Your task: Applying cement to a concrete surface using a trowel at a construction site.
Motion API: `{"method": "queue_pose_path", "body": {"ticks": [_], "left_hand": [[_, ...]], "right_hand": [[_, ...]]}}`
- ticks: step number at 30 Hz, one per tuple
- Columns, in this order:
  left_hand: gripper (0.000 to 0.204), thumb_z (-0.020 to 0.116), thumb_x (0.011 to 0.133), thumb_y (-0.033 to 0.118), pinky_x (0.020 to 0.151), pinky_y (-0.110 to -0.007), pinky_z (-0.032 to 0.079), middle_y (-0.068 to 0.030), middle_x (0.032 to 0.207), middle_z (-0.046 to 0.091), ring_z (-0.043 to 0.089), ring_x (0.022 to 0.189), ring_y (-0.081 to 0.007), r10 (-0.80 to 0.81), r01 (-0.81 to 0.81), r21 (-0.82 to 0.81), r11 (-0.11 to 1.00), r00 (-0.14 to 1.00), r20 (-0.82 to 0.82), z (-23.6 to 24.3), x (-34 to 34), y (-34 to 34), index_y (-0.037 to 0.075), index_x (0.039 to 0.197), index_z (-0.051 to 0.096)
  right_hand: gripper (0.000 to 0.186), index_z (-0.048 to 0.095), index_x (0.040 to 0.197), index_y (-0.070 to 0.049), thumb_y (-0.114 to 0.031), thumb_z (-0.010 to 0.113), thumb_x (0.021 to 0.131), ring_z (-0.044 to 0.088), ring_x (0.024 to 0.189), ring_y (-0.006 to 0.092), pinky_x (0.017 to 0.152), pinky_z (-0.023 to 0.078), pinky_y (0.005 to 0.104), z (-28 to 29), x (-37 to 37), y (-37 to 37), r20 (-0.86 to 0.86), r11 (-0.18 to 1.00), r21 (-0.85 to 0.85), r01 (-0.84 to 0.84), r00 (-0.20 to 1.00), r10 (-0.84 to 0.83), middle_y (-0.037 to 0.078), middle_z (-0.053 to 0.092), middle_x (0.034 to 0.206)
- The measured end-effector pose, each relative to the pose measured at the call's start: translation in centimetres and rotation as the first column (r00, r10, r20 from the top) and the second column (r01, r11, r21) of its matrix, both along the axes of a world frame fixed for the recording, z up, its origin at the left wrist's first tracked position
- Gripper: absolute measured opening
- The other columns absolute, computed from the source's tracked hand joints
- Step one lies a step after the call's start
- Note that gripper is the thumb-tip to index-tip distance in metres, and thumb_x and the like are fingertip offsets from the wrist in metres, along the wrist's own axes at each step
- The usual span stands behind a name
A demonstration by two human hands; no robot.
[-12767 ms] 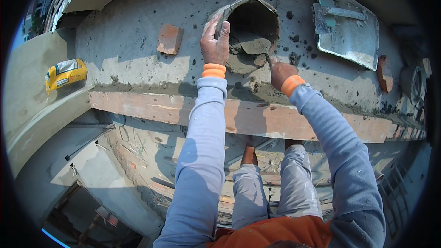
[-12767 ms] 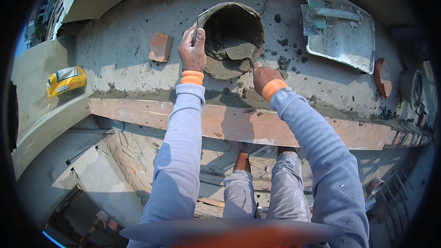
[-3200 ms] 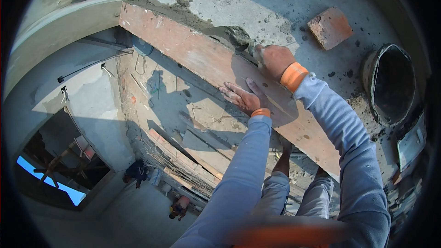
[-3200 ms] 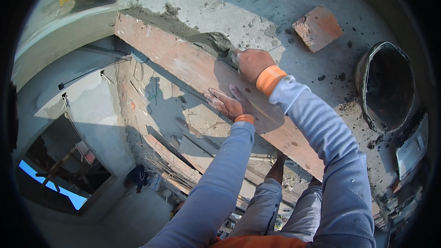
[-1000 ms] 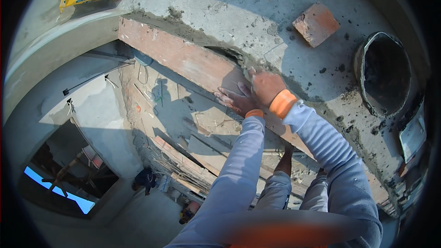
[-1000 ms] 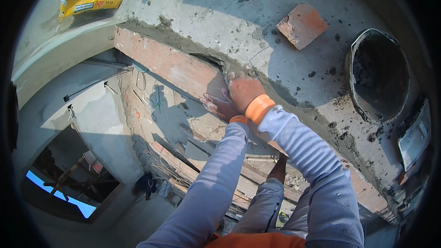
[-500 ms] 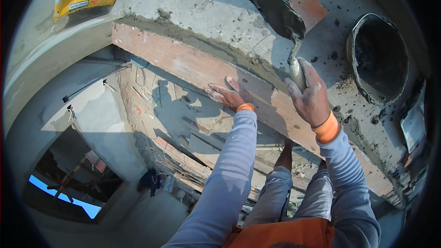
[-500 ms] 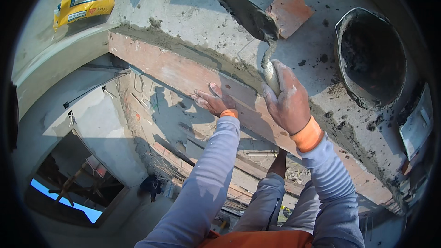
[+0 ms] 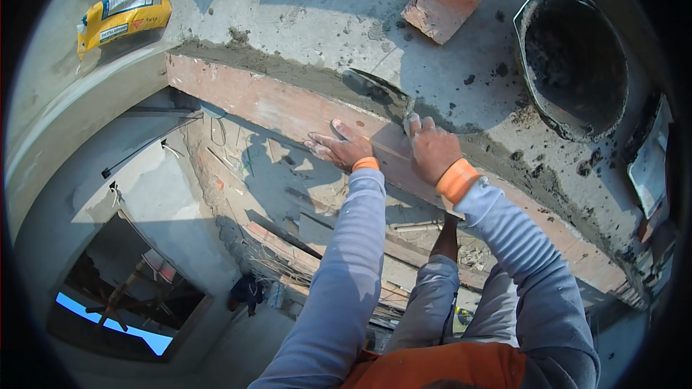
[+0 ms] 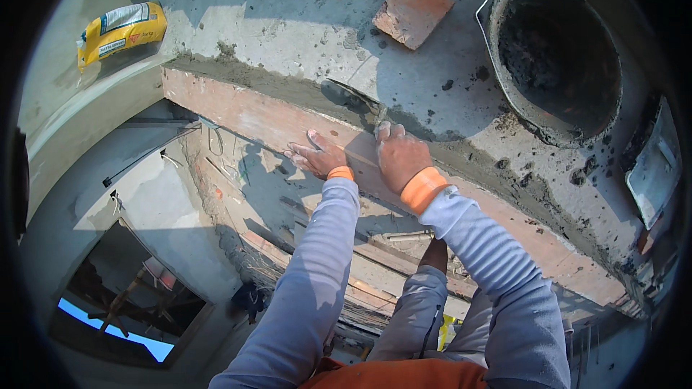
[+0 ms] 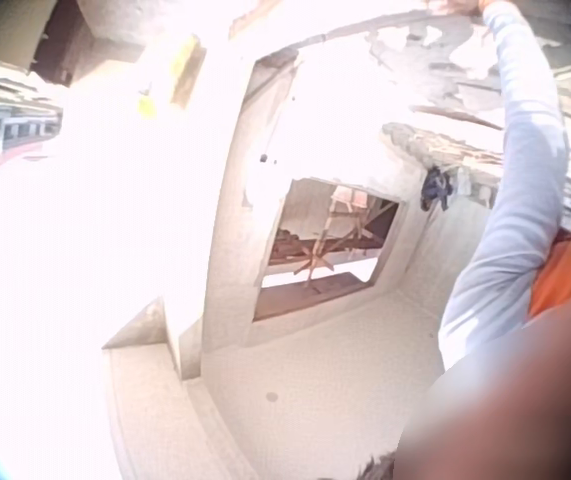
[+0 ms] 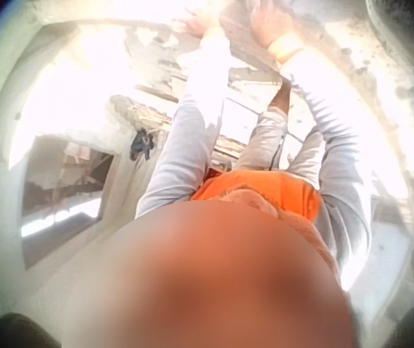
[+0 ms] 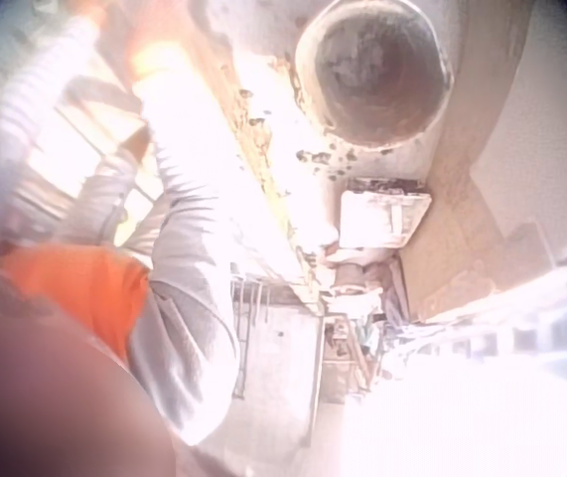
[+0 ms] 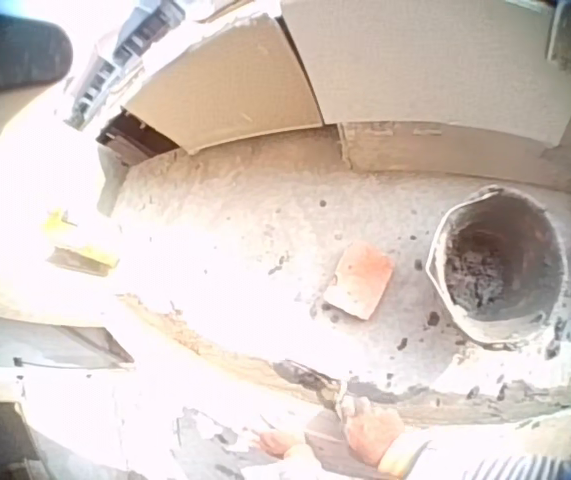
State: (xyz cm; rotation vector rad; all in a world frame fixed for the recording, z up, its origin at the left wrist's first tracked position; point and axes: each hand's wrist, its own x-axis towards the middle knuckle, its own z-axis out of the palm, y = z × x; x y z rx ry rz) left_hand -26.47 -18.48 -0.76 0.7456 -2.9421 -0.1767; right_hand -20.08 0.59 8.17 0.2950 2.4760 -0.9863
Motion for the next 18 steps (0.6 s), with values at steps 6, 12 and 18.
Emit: {"method": "queue_pose_path", "body": {"ticks": [6, 12, 18], "left_hand": [[0.083, 0.039, 0.096, 0.057, 0.116, -0.048, 0.021, -0.0292, 0.152, 0.021, 0.021, 0.141, -0.0431, 0.014, -0.014, 0.025, 1.000, 1.000, -0.004, 0.8, 0.0, 1.1, -0.003, 0.149, 0.021], [0.081, 0.040, 0.096, 0.056, 0.116, -0.048, 0.021, -0.0290, 0.152, 0.023, 0.022, 0.141, -0.0412, 0.006, -0.004, 0.038, 0.999, 0.999, -0.033, 0.9, 0.0, 1.2, -0.003, 0.149, 0.022], [0.081, 0.040, 0.096, 0.057, 0.117, -0.046, 0.019, -0.0275, 0.152, 0.023, 0.020, 0.142, -0.0388, -0.026, 0.024, -0.033, 0.999, 0.999, -0.045, 0.7, 0.0, 0.7, -0.002, 0.149, 0.022]], "right_hand": [[0.043, 0.049, 0.121, 0.009, -0.009, 0.053, 0.082, 0.066, 0.084, 0.0364, 0.066, 0.054, 0.0428, 1.0, -0.2, -0.8, 0.016, 0.961, -0.150, -0.231, 0.972, 0.236, 0.025, 0.061, 0.102], [0.062, 0.043, 0.132, 0.009, -0.010, 0.059, 0.075, 0.064, 0.074, 0.0327, 0.063, 0.054, 0.0408, 4.6, 4.3, -0.6, -0.126, 0.982, -0.031, -0.185, 0.976, 0.180, 0.020, 0.056, 0.097], [0.056, 0.046, 0.130, 0.009, -0.012, 0.058, 0.080, 0.067, 0.080, 0.0312, 0.063, 0.055, 0.0401, 5.8, 2.9, 0.7, -0.106, 0.989, -0.099, -0.113, 0.989, 0.103, 0.024, 0.060, 0.103]]}}
